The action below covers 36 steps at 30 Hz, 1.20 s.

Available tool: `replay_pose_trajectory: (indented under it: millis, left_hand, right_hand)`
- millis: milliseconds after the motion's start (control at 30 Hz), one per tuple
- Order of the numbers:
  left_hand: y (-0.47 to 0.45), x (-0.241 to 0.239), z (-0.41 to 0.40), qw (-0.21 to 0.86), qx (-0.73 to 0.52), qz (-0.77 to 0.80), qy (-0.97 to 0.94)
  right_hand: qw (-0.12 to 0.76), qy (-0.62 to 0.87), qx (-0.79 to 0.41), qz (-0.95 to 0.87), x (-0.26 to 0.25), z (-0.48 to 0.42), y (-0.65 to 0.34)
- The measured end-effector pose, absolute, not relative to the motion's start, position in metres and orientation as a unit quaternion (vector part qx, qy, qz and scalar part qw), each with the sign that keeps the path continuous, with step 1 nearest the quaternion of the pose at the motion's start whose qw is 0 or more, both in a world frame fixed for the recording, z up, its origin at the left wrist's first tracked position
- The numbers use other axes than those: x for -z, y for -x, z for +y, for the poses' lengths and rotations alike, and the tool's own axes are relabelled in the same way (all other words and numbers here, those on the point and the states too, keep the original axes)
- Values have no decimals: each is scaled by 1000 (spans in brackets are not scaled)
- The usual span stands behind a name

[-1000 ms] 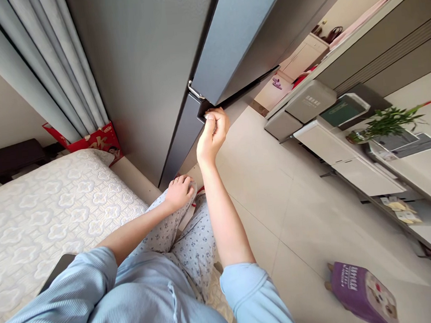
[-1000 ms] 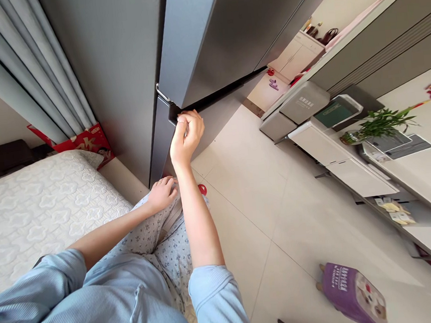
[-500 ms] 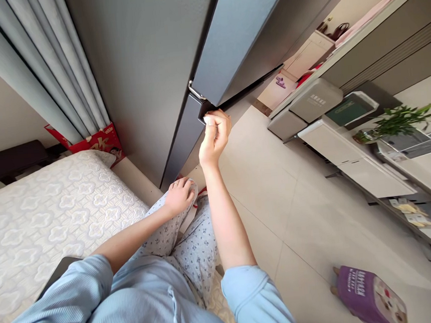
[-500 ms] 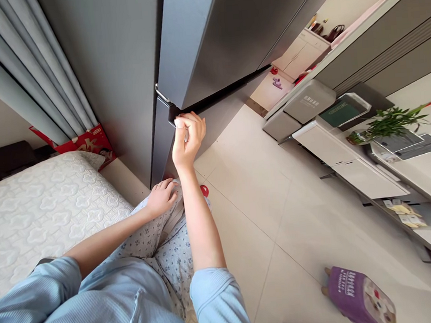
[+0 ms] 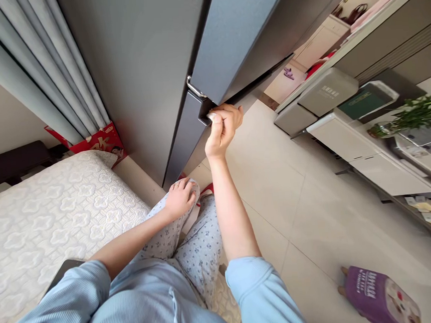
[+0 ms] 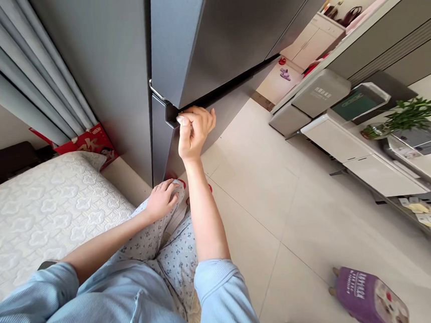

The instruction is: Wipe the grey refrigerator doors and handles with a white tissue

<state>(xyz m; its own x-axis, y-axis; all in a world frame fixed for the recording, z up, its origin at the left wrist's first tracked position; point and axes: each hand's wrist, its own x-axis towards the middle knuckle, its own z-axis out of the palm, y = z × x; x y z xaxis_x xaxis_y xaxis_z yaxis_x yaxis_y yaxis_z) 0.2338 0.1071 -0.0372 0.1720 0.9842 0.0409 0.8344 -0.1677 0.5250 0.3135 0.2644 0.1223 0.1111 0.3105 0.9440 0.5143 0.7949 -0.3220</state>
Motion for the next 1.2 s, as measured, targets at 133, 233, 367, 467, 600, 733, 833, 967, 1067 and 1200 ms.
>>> replay_pose_trajectory:
  millis: [133, 233, 367, 467, 600, 733, 833, 967, 1067, 1200]
  left_hand:
    - [-234, 37, 108, 198, -191, 611, -742]
    - [-234, 37, 108, 199, -189, 612, -741]
    - [-235, 38, 109, 203, -189, 613, -740]
    - [-236, 41, 109, 200, -192, 611, -741]
    - [-237, 41, 110, 200, -195, 610, -741]
    - [-238, 39, 111, 199, -198, 611, -740]
    - [-239, 37, 111, 197, -196, 611, -741]
    - [-240, 36, 112, 194, -198, 610, -742]
    - [-240, 36, 113, 194, -203, 610, -741]
    - [-240, 36, 116, 200, -207, 607, -741]
  right_hand:
    - [675, 327, 82, -656, -121, 272, -318]
    - [677, 336, 95, -648, -120, 281, -324]
    - [676, 355, 85, -640, -119, 296, -335]
    - [668, 371, 69, -642, -118, 308, -344]
    - [636, 408, 37, -654, -117, 322, -357]
    - [643, 402, 52, -650, -118, 339, -370]
    - [652, 395, 61, -644, -118, 353, -379]
    - [633, 422, 50, -647, -119, 369, -391]
    - [596, 468, 28, -652, -119, 380, -399]
    - [561, 505, -8, -657, -119, 405, -420]
